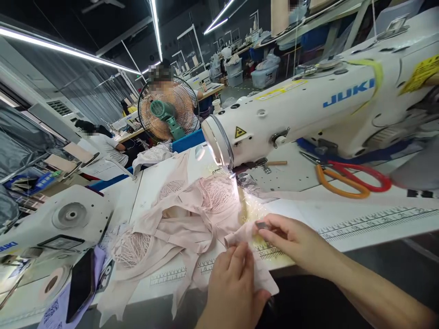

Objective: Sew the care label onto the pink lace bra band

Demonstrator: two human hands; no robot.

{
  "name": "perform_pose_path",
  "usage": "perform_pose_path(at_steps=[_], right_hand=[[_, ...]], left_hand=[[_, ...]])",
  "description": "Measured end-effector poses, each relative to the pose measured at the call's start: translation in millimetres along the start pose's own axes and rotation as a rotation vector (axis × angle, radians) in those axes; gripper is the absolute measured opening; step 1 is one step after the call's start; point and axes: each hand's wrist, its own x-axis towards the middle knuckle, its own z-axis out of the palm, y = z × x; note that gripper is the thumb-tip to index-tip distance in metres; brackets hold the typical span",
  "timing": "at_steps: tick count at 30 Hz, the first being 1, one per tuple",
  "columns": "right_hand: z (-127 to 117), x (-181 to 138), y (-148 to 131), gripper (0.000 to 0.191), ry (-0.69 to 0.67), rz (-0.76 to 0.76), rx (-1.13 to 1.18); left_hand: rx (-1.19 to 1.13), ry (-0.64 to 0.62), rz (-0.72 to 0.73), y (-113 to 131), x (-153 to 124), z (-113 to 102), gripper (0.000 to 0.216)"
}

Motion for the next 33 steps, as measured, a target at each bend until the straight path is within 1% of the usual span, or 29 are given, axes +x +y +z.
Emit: perform_pose_path(at_steps=[2, 3, 6, 8, 13, 18, 25, 29, 31, 33], right_hand=[[2.5, -9.3, 2.5, 0.03, 0.041, 0.041, -0.111], [4.8, -13.7, 4.0, 0.03, 0.041, 0.034, -0.154], [13.8, -20.8, 8.5, 0.027, 0.031, -0.047, -0.239], [19.4, -20.1, 10.7, 0.028, 0.045, -0.083, -0.303], [26.1, -12.1, 12.7, 0.031, 0.047, -0.101, -0.466], [28.6, -9.7, 12.9, 0.033, 0.021, -0.096, -0.48], [29.0, -7.9, 12.5, 0.031, 0.019, -0.125, -0.496], [27.3, -5.8, 9.2, 0.031, 0.003, -0.14, -0.5], [26.1, -5.8, 8.4, 0.031, -0.019, -0.13, -0.496], [24.8, -7.1, 9.0, 0.031, -0.042, -0.109, -0.485]], left_hand=[[-0.026, -0.003, 0.004, -0.9, 0.6, 2.5, 0.05], [-0.039, 0.006, 0.005, -1.2, 0.5, 4.2, 0.05], [-0.078, 0.056, -0.002, -2.3, -0.4, 9.1, 0.047], [-0.094, 0.082, -0.002, -2.9, -0.5, 10.9, 0.044], [-0.096, 0.119, 0.018, -2.7, 3.4, 9.7, 0.041], [-0.079, 0.179, -0.017, 0.0, 8.4, 9.0, 0.035], [-0.076, 0.211, -0.037, 2.0, 9.9, 11.4, 0.035], [-0.076, 0.208, -0.031, 2.3, 10.6, 11.9, 0.033], [-0.075, 0.21, -0.029, 2.5, 9.3, 14.6, 0.033], [-0.077, 0.239, -0.05, 2.8, 6.6, 19.7, 0.034]])
